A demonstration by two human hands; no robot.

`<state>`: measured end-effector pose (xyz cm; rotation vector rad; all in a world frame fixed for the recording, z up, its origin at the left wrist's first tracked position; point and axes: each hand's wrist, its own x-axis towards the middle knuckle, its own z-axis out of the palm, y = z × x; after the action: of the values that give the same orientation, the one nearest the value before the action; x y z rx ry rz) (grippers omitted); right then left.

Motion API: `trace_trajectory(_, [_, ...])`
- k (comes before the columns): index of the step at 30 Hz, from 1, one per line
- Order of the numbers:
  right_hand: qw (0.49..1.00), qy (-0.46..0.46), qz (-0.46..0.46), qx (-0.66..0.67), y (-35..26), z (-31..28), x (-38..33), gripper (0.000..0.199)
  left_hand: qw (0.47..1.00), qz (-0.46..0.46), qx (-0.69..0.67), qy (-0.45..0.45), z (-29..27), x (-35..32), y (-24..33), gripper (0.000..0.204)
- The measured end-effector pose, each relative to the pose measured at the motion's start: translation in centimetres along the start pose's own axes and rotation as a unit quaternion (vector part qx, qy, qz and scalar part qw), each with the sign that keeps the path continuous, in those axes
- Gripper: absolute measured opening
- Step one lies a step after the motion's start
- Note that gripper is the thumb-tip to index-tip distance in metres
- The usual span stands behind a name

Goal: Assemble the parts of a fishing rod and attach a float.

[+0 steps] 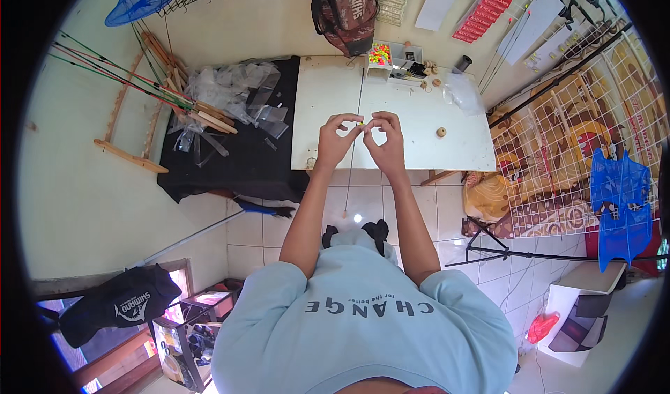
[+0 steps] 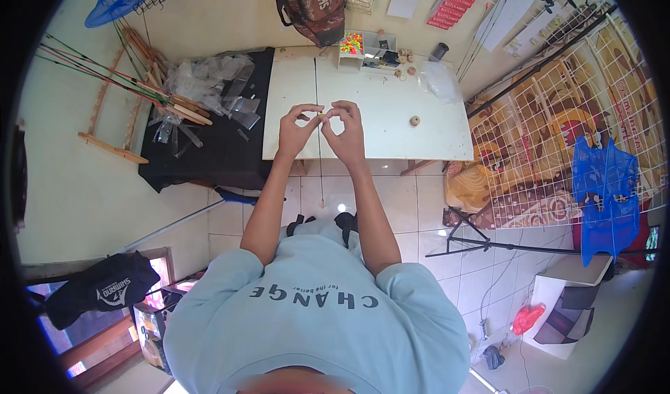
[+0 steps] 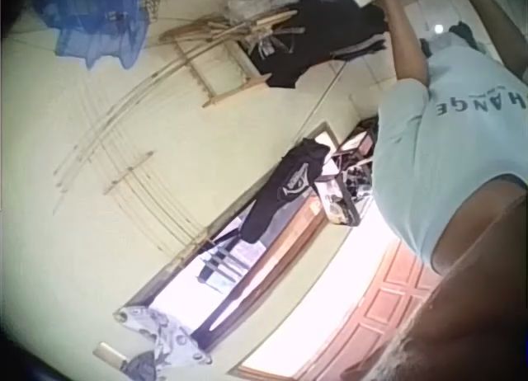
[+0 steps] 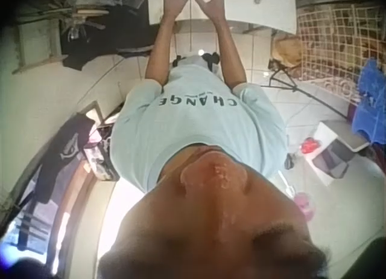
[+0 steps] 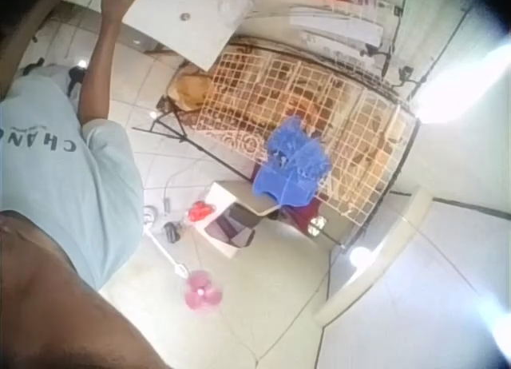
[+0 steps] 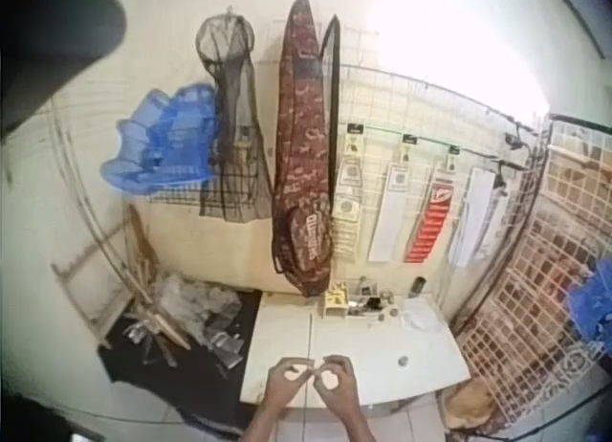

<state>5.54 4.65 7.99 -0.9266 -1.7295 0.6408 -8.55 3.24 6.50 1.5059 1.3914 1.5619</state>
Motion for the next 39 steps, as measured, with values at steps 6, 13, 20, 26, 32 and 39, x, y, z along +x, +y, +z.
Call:
trace_trajectory(6, [1.000,0.005,0.016,-0.007,-0.47,-0.19,0.18,0.011,1.000,-0.009,0.005,-0.003,-0.02,0.06,0.15,0.019])
trace_trajectory(13, [1.000,0.002,0.017,0.004,-0.65,-0.31,0.29,0.012,1.000,-0.003,0.014,0.001,0.02,0.26,0.01,0.019])
trace_trajectory(20, [1.000,0.000,0.013,0.003,-0.12,-0.11,0.34,0.013,1.000,-0.002,0.024,0.000,0.01,0.36,0.15,0.019])
trace_trajectory(26, [1.000,-0.004,0.016,0.004,-0.21,-0.06,0.35,0.012,1.000,0.007,0.029,-0.002,-0.09,0.34,0.23,0.018])
trace_trajectory(32, [1.000,-0.010,0.022,0.004,-0.56,-0.13,0.37,0.011,0.999,0.008,0.032,0.001,-0.20,0.38,0.03,0.020])
trace_trajectory(39, [1.000,-0.012,0.026,0.007,-0.32,-0.09,0.45,0.010,0.999,0.016,0.037,0.001,-0.28,0.38,0.13,0.018])
